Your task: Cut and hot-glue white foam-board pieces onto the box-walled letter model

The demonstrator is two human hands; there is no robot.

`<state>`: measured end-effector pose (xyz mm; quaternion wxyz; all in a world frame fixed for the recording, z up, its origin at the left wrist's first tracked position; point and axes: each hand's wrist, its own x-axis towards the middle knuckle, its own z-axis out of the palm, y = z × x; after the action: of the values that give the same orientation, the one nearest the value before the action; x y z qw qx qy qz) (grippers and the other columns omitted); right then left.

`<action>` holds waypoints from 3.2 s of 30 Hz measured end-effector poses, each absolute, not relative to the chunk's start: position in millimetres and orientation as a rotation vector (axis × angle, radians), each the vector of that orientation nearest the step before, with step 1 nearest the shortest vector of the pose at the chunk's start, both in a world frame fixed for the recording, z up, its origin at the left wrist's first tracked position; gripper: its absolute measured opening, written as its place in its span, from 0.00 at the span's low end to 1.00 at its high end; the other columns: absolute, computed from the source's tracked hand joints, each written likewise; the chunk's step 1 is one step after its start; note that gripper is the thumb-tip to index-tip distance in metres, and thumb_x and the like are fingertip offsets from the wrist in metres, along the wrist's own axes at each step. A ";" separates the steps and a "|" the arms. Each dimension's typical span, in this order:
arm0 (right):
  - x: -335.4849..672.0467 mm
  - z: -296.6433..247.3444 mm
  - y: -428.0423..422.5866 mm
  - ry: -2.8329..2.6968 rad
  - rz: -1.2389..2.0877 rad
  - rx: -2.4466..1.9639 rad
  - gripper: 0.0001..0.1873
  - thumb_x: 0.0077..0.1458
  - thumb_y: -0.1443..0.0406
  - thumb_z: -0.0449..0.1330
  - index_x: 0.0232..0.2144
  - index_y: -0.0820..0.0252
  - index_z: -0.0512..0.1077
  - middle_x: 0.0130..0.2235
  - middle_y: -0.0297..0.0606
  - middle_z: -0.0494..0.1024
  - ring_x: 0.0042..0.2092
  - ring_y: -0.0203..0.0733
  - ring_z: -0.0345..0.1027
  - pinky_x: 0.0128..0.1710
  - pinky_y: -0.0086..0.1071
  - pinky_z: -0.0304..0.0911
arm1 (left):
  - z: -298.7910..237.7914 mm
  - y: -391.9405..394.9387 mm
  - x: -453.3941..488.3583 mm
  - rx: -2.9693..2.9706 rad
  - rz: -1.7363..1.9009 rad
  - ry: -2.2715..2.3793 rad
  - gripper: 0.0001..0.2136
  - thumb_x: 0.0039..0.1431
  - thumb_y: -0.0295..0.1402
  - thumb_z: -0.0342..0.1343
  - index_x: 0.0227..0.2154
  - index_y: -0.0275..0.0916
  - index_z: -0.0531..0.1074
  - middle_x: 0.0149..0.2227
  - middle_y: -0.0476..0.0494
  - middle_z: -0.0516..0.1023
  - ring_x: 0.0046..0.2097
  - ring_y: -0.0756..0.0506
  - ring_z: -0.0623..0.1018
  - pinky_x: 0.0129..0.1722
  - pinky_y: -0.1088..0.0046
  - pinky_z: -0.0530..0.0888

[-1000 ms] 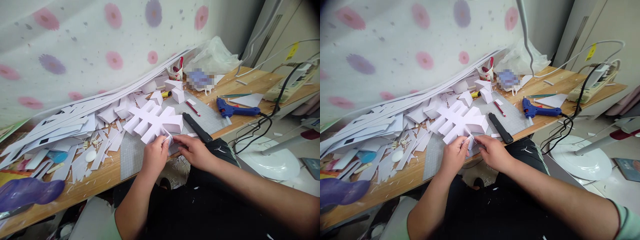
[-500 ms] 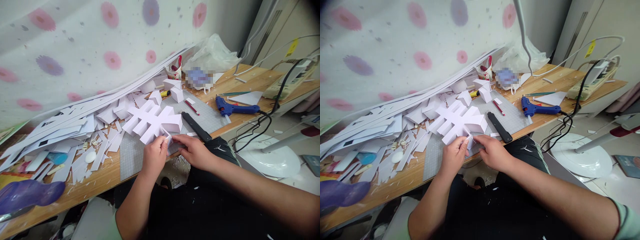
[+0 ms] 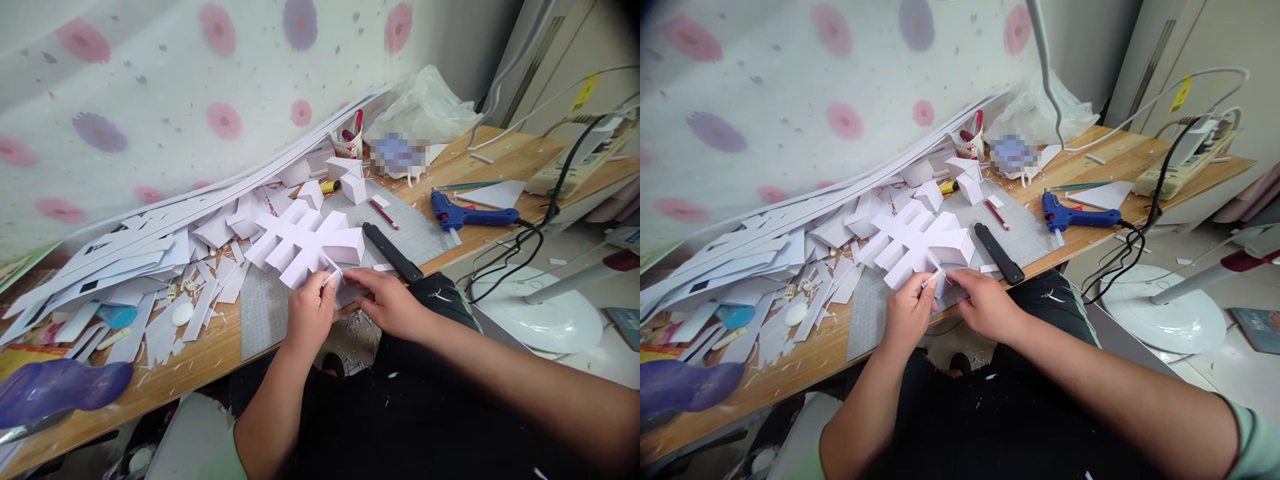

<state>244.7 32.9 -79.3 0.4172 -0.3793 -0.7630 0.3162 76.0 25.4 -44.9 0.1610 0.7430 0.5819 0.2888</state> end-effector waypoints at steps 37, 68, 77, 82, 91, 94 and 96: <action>238.2 -83.6 43.2 -1.880 0.579 -1.020 0.24 0.54 0.69 0.55 0.54 0.64 0.68 0.49 0.49 0.76 0.49 0.49 0.71 0.48 0.44 0.68 | -70.2 26.1 66.0 2.213 1.002 1.532 0.10 0.62 0.33 0.49 0.43 0.38 0.69 0.27 0.47 0.77 0.28 0.49 0.76 0.29 0.77 0.70; 231.1 -90.4 56.0 -1.994 0.347 -1.006 0.24 0.53 0.73 0.53 0.53 0.59 0.68 0.47 0.45 0.78 0.46 0.46 0.74 0.45 0.39 0.71 | -65.6 26.8 66.2 2.156 1.017 1.464 0.11 0.65 0.34 0.45 0.40 0.39 0.71 0.19 0.53 0.70 0.23 0.51 0.72 0.28 0.76 0.70; 241.2 -86.2 52.4 -1.932 0.515 -1.002 0.22 0.52 0.73 0.52 0.50 0.60 0.70 0.42 0.42 0.80 0.39 0.41 0.76 0.41 0.34 0.71 | -65.8 25.5 65.0 2.178 1.006 1.470 0.12 0.64 0.33 0.45 0.43 0.37 0.71 0.22 0.50 0.74 0.25 0.50 0.74 0.30 0.76 0.70; 244.9 -85.9 49.7 -1.984 0.511 -1.048 0.20 0.49 0.74 0.52 0.43 0.60 0.74 0.38 0.41 0.81 0.39 0.43 0.75 0.41 0.36 0.69 | -65.1 25.4 64.8 2.185 1.000 1.461 0.12 0.65 0.34 0.45 0.43 0.38 0.71 0.23 0.49 0.75 0.27 0.49 0.75 0.30 0.75 0.70; 243.4 -89.8 50.5 -1.987 0.474 -0.995 0.19 0.50 0.74 0.52 0.43 0.60 0.74 0.37 0.42 0.80 0.39 0.45 0.73 0.41 0.38 0.70 | -64.9 26.8 65.3 2.206 0.988 1.465 0.11 0.65 0.33 0.43 0.42 0.39 0.71 0.21 0.50 0.73 0.25 0.49 0.74 0.30 0.75 0.70; 242.7 -88.5 51.2 -1.958 0.469 -1.003 0.18 0.52 0.72 0.54 0.44 0.58 0.74 0.39 0.42 0.80 0.41 0.45 0.74 0.43 0.39 0.70 | -65.4 26.9 65.3 2.209 0.993 1.461 0.11 0.65 0.33 0.44 0.41 0.39 0.71 0.21 0.51 0.73 0.25 0.50 0.73 0.29 0.75 0.70; 242.1 -86.7 51.7 -1.933 0.482 -0.994 0.19 0.53 0.71 0.55 0.47 0.58 0.72 0.44 0.43 0.79 0.44 0.45 0.73 0.46 0.40 0.69 | -65.4 26.7 65.5 2.211 0.995 1.467 0.11 0.65 0.33 0.44 0.42 0.39 0.71 0.21 0.51 0.73 0.25 0.50 0.74 0.29 0.75 0.70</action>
<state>242.1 51.7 -86.7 0.4419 -0.4005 -0.7788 0.1944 65.5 26.7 -65.4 0.1532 0.7710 0.5115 0.3471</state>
